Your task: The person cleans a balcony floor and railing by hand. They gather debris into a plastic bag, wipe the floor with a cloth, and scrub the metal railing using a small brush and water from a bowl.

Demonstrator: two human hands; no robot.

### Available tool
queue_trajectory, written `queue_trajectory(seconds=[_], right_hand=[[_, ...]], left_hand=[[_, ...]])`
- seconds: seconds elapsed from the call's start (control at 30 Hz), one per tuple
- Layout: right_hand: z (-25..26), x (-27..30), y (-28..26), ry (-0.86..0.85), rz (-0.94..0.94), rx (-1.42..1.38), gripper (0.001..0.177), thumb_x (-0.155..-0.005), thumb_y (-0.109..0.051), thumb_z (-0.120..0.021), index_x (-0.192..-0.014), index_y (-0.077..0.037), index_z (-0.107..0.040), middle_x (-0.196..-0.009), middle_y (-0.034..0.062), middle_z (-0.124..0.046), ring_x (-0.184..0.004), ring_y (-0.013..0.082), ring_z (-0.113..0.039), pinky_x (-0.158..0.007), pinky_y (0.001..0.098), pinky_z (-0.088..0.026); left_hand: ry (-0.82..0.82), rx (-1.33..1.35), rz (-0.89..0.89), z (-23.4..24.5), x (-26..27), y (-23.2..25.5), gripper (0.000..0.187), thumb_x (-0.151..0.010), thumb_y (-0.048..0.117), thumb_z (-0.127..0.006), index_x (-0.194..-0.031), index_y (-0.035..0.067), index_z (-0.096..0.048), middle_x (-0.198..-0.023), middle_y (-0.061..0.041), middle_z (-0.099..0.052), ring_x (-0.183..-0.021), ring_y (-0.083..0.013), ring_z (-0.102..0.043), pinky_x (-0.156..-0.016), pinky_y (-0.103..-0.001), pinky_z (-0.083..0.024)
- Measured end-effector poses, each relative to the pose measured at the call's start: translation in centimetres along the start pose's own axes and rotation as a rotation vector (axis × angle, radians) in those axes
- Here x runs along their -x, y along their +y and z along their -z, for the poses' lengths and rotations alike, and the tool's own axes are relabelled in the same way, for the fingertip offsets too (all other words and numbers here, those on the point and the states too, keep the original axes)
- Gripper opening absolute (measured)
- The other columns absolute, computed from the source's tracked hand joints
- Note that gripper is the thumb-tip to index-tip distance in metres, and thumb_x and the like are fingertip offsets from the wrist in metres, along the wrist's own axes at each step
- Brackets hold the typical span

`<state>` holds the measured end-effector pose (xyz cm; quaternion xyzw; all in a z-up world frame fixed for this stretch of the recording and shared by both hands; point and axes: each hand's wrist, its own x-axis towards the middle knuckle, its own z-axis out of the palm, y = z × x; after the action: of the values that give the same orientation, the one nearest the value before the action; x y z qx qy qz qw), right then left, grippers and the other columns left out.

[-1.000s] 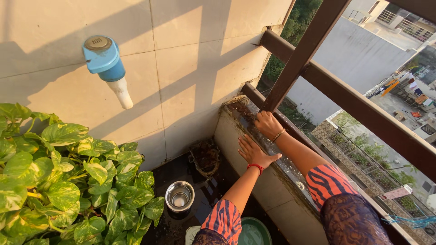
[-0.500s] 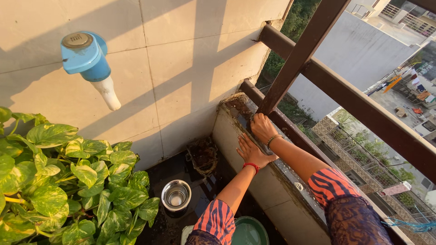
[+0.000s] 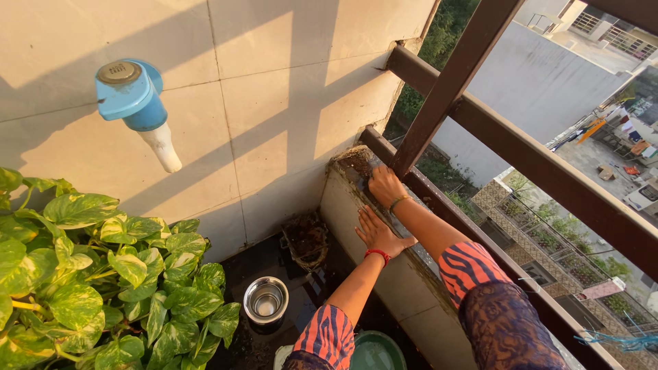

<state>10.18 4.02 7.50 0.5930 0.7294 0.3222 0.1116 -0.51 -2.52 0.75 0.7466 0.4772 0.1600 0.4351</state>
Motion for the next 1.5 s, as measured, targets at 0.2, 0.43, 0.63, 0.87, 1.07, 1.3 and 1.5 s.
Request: queue_trajectory(seconds=[0.2,0.43,0.63,0.87,1.07,1.3,1.5], right_hand=[[8.8,0.0,5.9,0.068,0.134,0.208,0.018,-0.088,-0.019,-0.069,-0.103,-0.010,-0.077,-0.100,0.0080,-0.067,-0.094,0.0198,-0.060,-0.078,0.0316,-0.052],[11.3,-0.9,12.3,0.477,-0.269,0.135,0.029,-0.094,-0.013,-0.073,-0.121,-0.020,-0.078,-0.123,0.0028,-0.059,-0.106,0.0194,-0.053,-0.090,0.0345,-0.046],[9.1,2.4,3.0,-0.033,0.074,0.170,0.010,-0.086,-0.020,-0.072,-0.094,-0.018,-0.077,-0.126,0.0021,-0.059,-0.110,0.0211,-0.056,-0.090,0.0337,-0.047],[12.9,-2.4,13.5,0.416,-0.275,0.244,0.040,-0.098,-0.020,-0.069,-0.138,-0.019,-0.067,-0.100,0.0004,-0.058,-0.097,0.0166,-0.053,-0.086,0.0338,-0.042],[9.2,1.0,5.1,0.328,-0.274,0.107,0.040,-0.096,-0.024,-0.065,-0.132,-0.008,-0.065,-0.100,0.0049,-0.060,-0.096,0.0206,-0.055,-0.081,0.0356,-0.043],[6.8,1.3,6.0,0.133,-0.102,0.245,0.030,-0.100,-0.027,-0.064,-0.124,-0.009,-0.066,-0.102,0.0044,-0.058,-0.092,0.0178,-0.052,-0.082,0.0334,-0.044],[8.0,2.3,11.8,0.640,-0.411,-0.048,0.039,-0.094,-0.027,-0.073,-0.129,-0.017,-0.060,-0.112,0.0080,-0.052,-0.108,0.0273,-0.046,-0.093,0.0435,-0.040]], left_hand=[[0.030,0.075,-0.014,1.6,0.0,0.7,0.167,-0.057,0.076,-0.085,-0.159,0.001,0.023,-0.170,-0.026,0.012,-0.159,-0.0371,0.012,-0.124,-0.060,0.003],[0.022,0.037,-0.014,0.8,-0.2,0.0,0.167,-0.056,0.079,-0.084,-0.159,0.000,0.021,-0.170,-0.025,0.010,-0.159,-0.0363,0.011,-0.123,-0.061,0.003],[0.009,0.021,0.021,1.2,0.6,0.6,0.168,-0.055,0.078,-0.086,-0.159,0.001,0.022,-0.170,-0.023,0.012,-0.159,-0.0350,0.012,-0.124,-0.061,0.002],[0.025,0.063,-0.006,0.6,-0.3,-0.1,0.167,-0.055,0.078,-0.084,-0.160,0.003,0.021,-0.171,-0.023,0.010,-0.159,-0.0352,0.009,-0.123,-0.062,0.000],[0.035,0.045,0.003,0.5,0.0,-0.4,0.168,-0.053,0.077,-0.085,-0.160,0.003,0.022,-0.171,-0.021,0.009,-0.159,-0.0342,0.009,-0.124,-0.061,0.001],[0.013,0.063,0.006,0.3,-0.1,-0.2,0.167,-0.056,0.078,-0.085,-0.159,0.002,0.023,-0.171,-0.022,0.012,-0.159,-0.0347,0.011,-0.124,-0.062,0.001],[0.012,0.055,-0.001,-0.7,-1.3,-0.6,0.167,-0.057,0.081,-0.083,-0.159,0.002,0.025,-0.170,-0.023,0.014,-0.159,-0.0356,0.013,-0.122,-0.064,0.003]])
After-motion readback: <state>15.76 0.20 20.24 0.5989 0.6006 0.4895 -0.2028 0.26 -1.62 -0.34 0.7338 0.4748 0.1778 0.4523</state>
